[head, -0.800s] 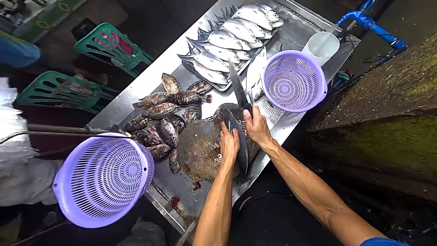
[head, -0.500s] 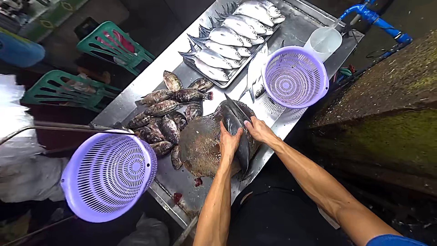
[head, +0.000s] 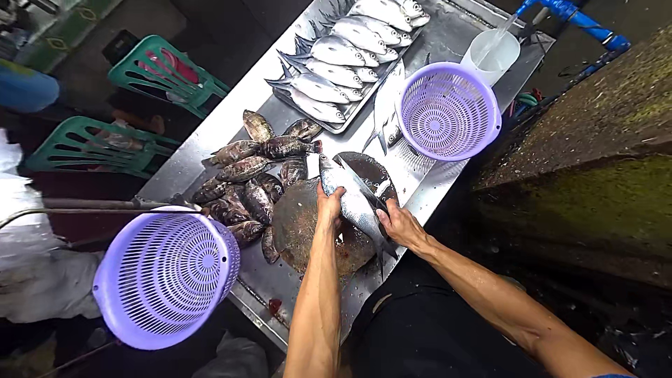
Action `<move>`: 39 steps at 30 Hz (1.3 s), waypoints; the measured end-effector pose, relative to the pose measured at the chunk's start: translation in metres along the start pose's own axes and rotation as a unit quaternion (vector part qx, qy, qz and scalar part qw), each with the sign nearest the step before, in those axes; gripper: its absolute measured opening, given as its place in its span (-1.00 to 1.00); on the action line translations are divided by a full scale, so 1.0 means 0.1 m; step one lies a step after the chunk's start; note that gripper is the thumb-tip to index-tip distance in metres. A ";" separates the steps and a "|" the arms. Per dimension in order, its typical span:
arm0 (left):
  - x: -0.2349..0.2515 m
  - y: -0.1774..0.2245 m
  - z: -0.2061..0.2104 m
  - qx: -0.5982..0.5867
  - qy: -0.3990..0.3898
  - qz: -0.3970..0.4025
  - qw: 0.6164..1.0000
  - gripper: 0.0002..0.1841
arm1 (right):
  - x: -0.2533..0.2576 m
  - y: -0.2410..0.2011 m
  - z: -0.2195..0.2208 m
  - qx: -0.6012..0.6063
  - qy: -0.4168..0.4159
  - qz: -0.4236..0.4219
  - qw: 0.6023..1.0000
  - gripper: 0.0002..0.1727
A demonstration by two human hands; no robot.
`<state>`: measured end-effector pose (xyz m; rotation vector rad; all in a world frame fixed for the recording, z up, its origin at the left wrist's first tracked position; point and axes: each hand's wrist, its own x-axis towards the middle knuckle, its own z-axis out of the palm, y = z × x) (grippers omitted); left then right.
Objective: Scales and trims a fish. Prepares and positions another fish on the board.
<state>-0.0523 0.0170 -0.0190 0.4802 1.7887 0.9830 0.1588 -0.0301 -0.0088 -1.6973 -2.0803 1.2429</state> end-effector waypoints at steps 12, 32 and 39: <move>-0.25 -0.06 0.35 0.296 0.154 0.083 0.939 0.05 | 0.10 -0.43 -0.39 0.101 0.144 -0.028 0.984 -0.51; -0.17 0.26 -0.50 -0.021 0.078 0.130 0.988 -0.14 | 0.19 0.38 -0.61 0.130 -0.031 0.143 0.981 -0.48; -0.29 0.77 -0.87 0.244 0.061 0.283 0.926 -0.06 | -0.01 0.45 -0.66 0.203 -0.011 0.121 0.972 -0.53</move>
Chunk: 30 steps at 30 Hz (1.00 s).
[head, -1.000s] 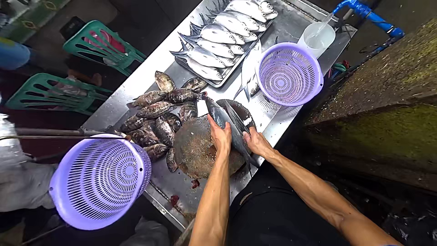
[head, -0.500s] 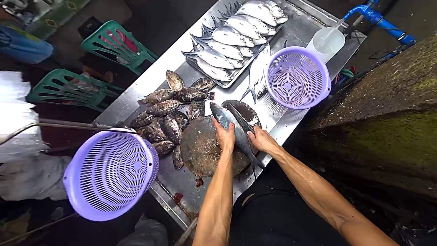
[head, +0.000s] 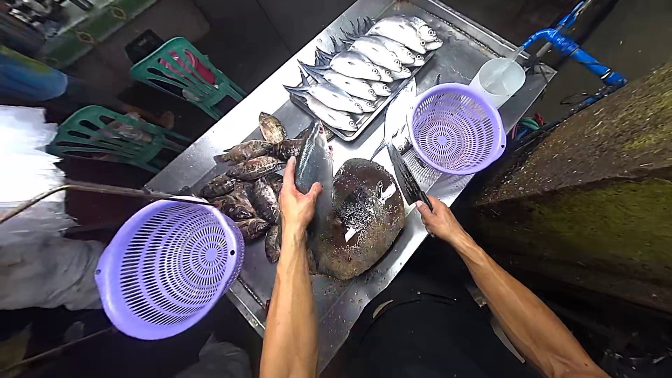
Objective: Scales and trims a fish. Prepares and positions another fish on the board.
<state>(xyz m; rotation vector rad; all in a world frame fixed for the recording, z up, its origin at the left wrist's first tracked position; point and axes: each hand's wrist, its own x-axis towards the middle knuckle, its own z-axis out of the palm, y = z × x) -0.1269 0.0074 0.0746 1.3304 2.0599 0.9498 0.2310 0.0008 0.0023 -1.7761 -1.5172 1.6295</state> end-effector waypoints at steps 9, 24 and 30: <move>-0.07 -0.21 0.21 -0.470 -0.049 -0.179 0.863 -0.61 | -0.27 0.11 -0.10 0.004 0.041 -0.046 0.998 -0.52; -0.08 -0.34 0.54 0.246 -0.319 0.030 0.915 -0.06 | -0.36 0.27 0.20 -0.040 0.004 0.000 0.999 -0.49; -0.47 -0.38 0.91 0.387 -0.264 0.091 0.879 0.33 | -0.44 0.21 0.21 -0.147 0.026 -0.050 0.988 -0.40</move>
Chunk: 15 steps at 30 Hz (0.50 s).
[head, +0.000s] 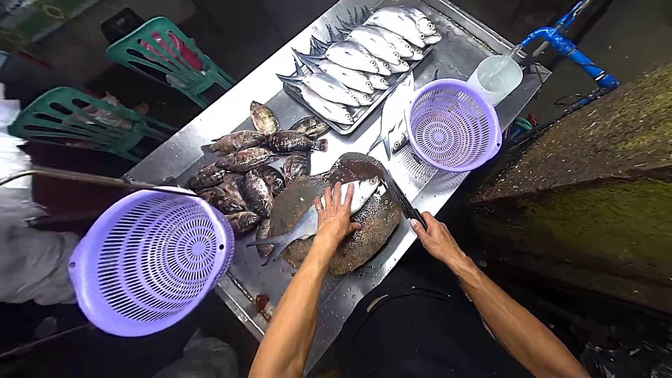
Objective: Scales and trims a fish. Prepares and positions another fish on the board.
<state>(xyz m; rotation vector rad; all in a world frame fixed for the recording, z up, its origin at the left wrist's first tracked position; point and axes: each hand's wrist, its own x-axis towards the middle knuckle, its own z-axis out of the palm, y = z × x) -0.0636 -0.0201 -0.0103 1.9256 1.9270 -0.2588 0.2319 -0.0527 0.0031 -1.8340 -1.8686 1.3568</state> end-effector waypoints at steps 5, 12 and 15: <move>0.21 -0.15 -0.12 -0.038 0.054 0.010 0.998 -0.02 | -0.02 -0.13 -0.01 -0.148 0.034 -0.085 0.985 -0.32; 0.21 -0.12 -0.18 -0.058 0.112 -0.021 0.992 -0.29 | -0.05 -0.40 -0.02 -0.225 0.006 -0.067 0.972 -0.36; 0.25 -0.20 -0.26 -0.063 0.095 -0.002 0.994 -0.34 | -0.05 -0.51 -0.01 -0.231 0.003 -0.062 0.971 -0.37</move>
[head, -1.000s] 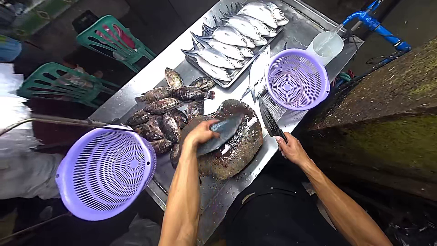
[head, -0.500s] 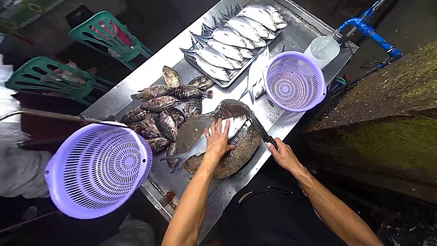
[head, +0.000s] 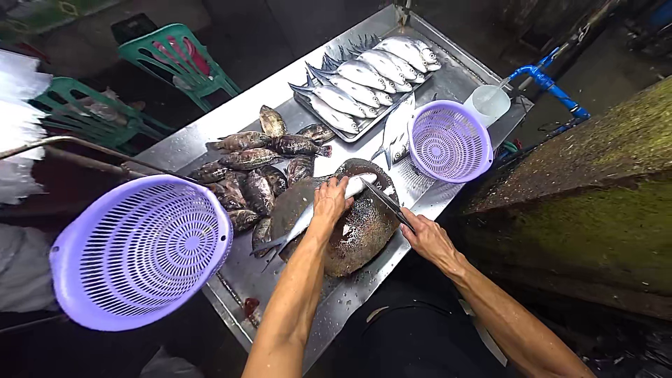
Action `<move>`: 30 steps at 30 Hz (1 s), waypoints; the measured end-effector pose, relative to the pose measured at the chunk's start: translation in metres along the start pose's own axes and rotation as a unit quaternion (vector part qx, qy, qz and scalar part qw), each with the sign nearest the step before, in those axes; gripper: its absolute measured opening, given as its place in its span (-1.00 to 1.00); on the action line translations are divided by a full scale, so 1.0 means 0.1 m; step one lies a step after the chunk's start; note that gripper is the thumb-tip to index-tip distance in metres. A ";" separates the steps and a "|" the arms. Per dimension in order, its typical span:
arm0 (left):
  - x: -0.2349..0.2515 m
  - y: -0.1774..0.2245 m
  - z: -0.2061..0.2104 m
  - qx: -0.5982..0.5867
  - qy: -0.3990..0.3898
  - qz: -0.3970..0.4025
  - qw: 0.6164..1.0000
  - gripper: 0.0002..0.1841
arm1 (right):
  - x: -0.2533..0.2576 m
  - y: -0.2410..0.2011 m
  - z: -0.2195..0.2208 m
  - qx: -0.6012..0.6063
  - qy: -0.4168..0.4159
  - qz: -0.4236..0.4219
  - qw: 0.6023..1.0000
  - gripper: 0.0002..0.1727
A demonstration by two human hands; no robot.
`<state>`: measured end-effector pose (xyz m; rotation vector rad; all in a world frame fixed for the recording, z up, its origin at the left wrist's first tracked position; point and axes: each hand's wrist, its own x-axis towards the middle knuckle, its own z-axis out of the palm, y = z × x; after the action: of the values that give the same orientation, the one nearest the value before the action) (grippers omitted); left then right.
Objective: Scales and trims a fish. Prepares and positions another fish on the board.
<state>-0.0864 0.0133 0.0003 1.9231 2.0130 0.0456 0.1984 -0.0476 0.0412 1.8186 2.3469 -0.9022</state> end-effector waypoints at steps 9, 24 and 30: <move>0.00 0.00 -0.05 -0.011 0.007 0.015 1.000 -0.41 | 0.13 -0.41 -0.35 -0.062 -0.055 0.049 0.995 -0.44; -0.21 -0.13 0.14 -0.007 0.033 0.053 0.998 -0.34 | 0.46 -0.93 -0.35 -0.149 -0.092 0.008 0.984 -0.50; -0.21 -0.12 0.18 -0.017 0.047 0.043 0.998 -0.34 | 0.21 0.07 -0.51 -0.138 -0.078 0.007 0.987 -0.41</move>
<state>-0.0925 -0.0117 -0.0147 2.0211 1.9731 0.1942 0.2136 -0.0042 0.0730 1.5942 2.2304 -0.6522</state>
